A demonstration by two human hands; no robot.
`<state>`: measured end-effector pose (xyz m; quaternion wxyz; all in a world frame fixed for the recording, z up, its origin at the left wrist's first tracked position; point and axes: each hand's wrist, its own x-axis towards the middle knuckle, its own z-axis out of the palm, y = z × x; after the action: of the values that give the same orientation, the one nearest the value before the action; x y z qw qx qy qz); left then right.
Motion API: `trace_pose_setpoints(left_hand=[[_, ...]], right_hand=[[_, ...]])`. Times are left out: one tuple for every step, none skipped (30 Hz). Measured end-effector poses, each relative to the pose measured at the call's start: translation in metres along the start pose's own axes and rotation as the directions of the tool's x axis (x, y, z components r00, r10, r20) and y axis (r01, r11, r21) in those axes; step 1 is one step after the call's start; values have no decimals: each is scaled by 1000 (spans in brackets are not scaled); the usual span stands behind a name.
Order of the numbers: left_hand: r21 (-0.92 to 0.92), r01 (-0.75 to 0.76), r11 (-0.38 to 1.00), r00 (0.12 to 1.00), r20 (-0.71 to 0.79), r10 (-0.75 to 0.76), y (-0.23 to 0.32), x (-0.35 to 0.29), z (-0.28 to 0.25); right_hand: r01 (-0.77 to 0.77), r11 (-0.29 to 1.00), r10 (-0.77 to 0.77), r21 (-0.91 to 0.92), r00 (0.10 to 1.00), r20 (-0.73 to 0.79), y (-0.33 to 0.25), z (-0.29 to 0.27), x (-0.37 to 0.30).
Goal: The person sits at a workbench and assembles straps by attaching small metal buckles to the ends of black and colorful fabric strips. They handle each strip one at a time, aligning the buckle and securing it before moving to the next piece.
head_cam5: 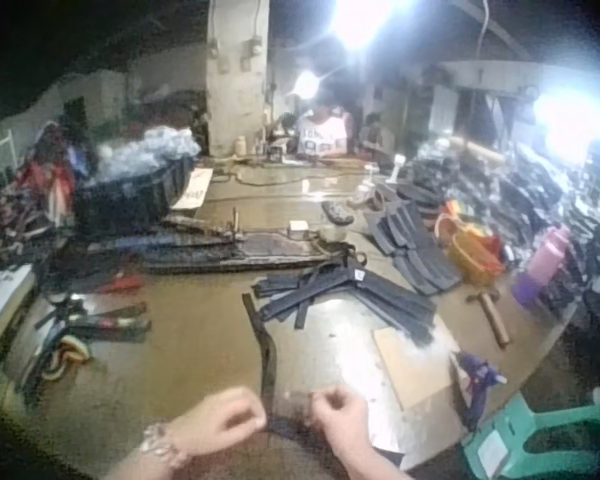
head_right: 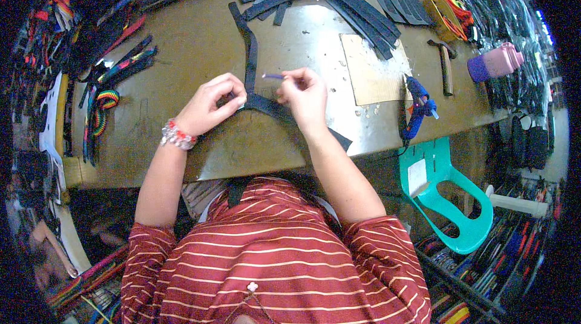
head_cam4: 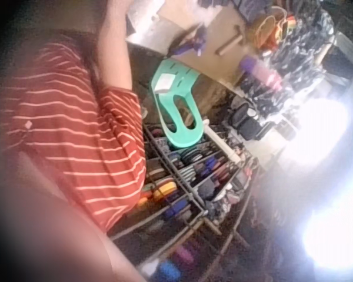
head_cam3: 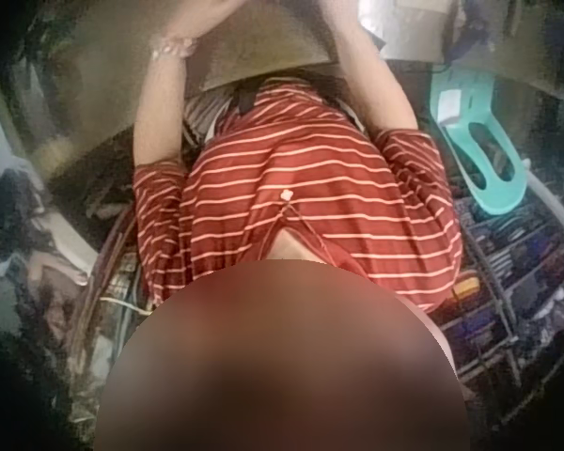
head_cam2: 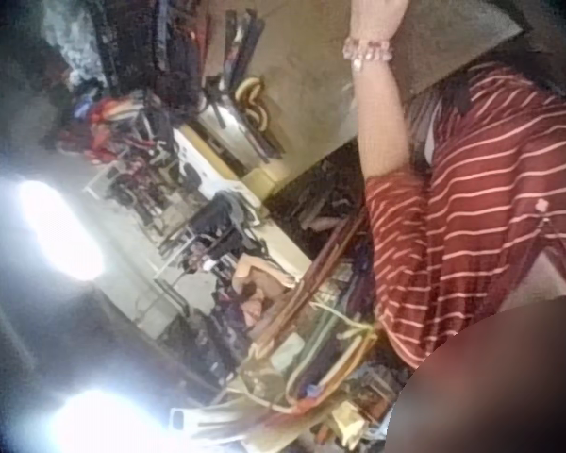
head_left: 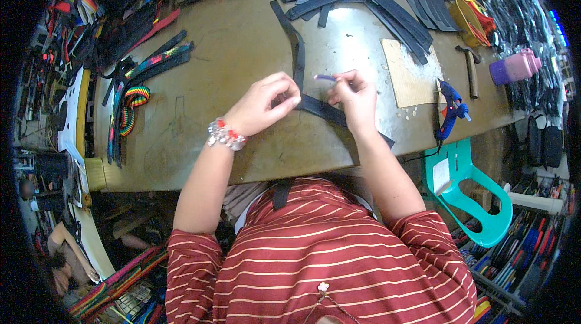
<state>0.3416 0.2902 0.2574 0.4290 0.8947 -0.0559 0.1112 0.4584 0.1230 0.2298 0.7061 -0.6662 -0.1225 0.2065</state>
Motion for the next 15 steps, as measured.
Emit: trace_pose_setpoints(left_hand=[[-3,-49,999,999,23,49,2,-1,-3],[106,-121,987,991,66,115,4,-2,-2],[209,-160,965,986,73,147,5,-3,0],[316,-198,928,979,108,172,5,-4,4],[366,-173,914,985,93,149,4,-5,10],[453,-197,870,980,107,166,2,-6,16],[529,-228,818,974,129,188,-1,-7,23],[593,-263,761,963,113,245,-3,-8,28],[589,-271,761,957,80,279,-6,-8,32],[550,-245,798,965,63,253,-8,-8,34],[505,-214,836,969,0,248,-9,-8,35],[457,-186,870,969,-62,240,-9,-7,35],[431,-172,886,969,-89,232,-9,-7,33],[403,-157,901,968,-116,221,-7,-6,32],[375,-141,916,969,-138,205,-5,-6,30]], right_hand=[[-17,990,16,142,1000,11,-2,-2,4],[-64,964,72,258,997,-24,-4,-5,7],[-55,940,56,338,998,8,-6,-7,8],[-96,942,98,320,995,12,-7,-10,8],[-132,942,130,308,991,27,-7,-11,7],[-136,940,127,314,991,47,-6,-12,4],[-139,955,128,263,990,58,-5,-12,-1],[-104,975,98,198,994,39,-2,-12,-5],[-51,988,46,147,998,36,1,-11,-11],[18,995,-22,103,999,44,4,-9,-16],[65,998,-66,6,997,50,6,-8,-20],[115,990,-113,-77,993,40,9,-7,-23],[229,952,-220,-203,973,64,10,-6,-26],[262,899,-251,-352,965,77,11,-5,-28],[336,845,-319,-417,941,111,12,-6,-30]])
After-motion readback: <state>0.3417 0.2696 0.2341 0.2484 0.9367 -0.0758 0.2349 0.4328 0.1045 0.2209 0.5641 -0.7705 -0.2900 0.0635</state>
